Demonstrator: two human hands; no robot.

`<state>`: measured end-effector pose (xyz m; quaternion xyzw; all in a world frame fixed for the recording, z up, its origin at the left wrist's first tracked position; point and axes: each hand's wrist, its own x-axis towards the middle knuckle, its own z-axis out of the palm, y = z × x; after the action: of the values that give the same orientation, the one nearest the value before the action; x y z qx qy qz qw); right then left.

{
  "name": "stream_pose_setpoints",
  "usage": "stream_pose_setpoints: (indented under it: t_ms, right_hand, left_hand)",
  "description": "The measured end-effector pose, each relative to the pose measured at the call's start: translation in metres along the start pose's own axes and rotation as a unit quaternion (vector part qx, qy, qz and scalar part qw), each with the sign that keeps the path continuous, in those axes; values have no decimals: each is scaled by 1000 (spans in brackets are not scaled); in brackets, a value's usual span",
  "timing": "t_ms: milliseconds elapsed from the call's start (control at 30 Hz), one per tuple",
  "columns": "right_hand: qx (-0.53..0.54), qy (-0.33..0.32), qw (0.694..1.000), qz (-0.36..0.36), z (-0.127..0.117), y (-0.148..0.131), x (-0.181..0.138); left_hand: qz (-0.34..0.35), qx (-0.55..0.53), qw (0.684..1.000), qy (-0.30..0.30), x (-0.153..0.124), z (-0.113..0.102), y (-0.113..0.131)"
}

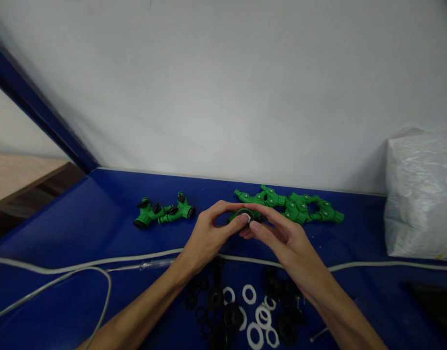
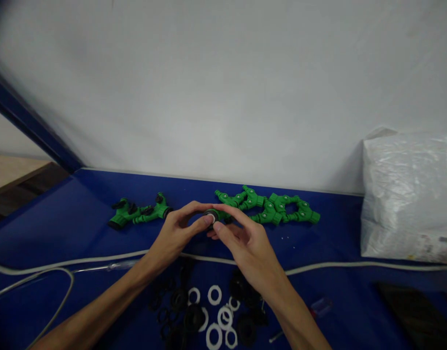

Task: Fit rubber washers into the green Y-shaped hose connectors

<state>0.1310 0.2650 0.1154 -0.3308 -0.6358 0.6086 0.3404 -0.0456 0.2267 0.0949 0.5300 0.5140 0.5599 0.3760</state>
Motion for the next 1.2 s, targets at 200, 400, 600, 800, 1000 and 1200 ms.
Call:
stream_pose_setpoints:
  t_ms: [200,400,600,800,1000,1200]
  right_hand:
    - [10,0,1000,-6,1,-1,-1]
    - [5,5,1000,-6,1,-3,-2]
    - [2,6,1000,-4,3,-2,-2]
    - [10,10,1000,-10,5,-2,-2]
    - [27,43,998,-21,6,0,-2]
    - [50,58,997,-31,8,-3,-2]
  left_hand:
    - [2,-15,1000,-3,0,0,0]
    - [3,-15,1000,-8,0,-1,2]
    - [-4,-26,1000,1,-1,-1,2]
    - [-9,-34,999,13,-1,1,2]
    - [3,-43,999,-13,-1,-1,9]
    - [25,-71,995,-68,-2,-4,8]
